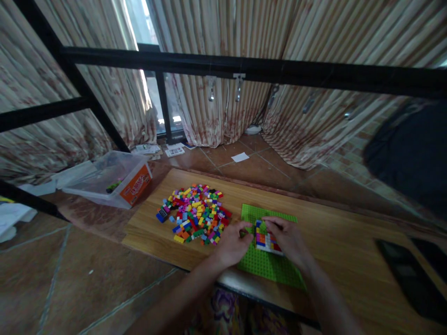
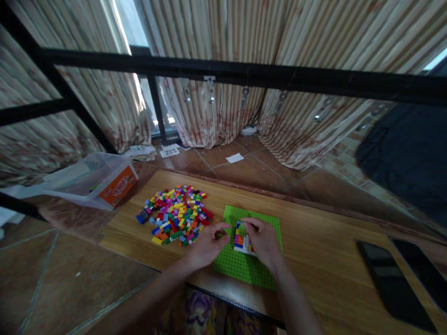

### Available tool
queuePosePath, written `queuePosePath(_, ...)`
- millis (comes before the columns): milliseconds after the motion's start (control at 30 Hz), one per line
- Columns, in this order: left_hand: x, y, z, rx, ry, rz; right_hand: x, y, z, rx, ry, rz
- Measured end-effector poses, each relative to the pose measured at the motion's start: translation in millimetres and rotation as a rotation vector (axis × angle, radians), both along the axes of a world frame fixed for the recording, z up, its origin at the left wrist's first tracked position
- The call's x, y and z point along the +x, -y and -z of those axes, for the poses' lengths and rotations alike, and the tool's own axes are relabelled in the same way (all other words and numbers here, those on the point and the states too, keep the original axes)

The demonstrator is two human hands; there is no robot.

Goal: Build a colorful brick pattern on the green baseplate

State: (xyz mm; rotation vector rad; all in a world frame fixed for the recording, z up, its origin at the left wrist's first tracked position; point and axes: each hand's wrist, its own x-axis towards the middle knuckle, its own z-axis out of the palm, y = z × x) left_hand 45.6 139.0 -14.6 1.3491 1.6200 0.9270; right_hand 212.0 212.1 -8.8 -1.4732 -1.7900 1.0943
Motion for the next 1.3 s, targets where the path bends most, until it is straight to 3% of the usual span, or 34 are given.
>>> queuePosePath(100, 7.5, -3.7, -1.0, -0.001, -0.061, 0.035, -2.7, -8.3, 6.3, 0.1, 0.081, -0.086)
queuePosePath(267, 13.6, -3.4, -1.8, -0.027, -0.171, 0.066, -2.1, -14.2, 11.1, 0.181, 0.166, -0.086)
queuePosePath(600, 20.2, 1.0, 9.1, 0.061, -0.305, 0.105, -0.8, -11.1, 7.5, 0.192, 0.168, -0.129)
queuePosePath(800, 22.4, 4.8, 6.8, 0.141, -0.369, 0.139, -1.8, -11.5, 4.6, 0.192, 0.218, -0.135)
queuePosePath(1300, 26.0, 4.2, 6.7, 0.108, -0.488, 0.152, -4.5, -26.1, 5.2, 0.153, 0.306, -0.184)
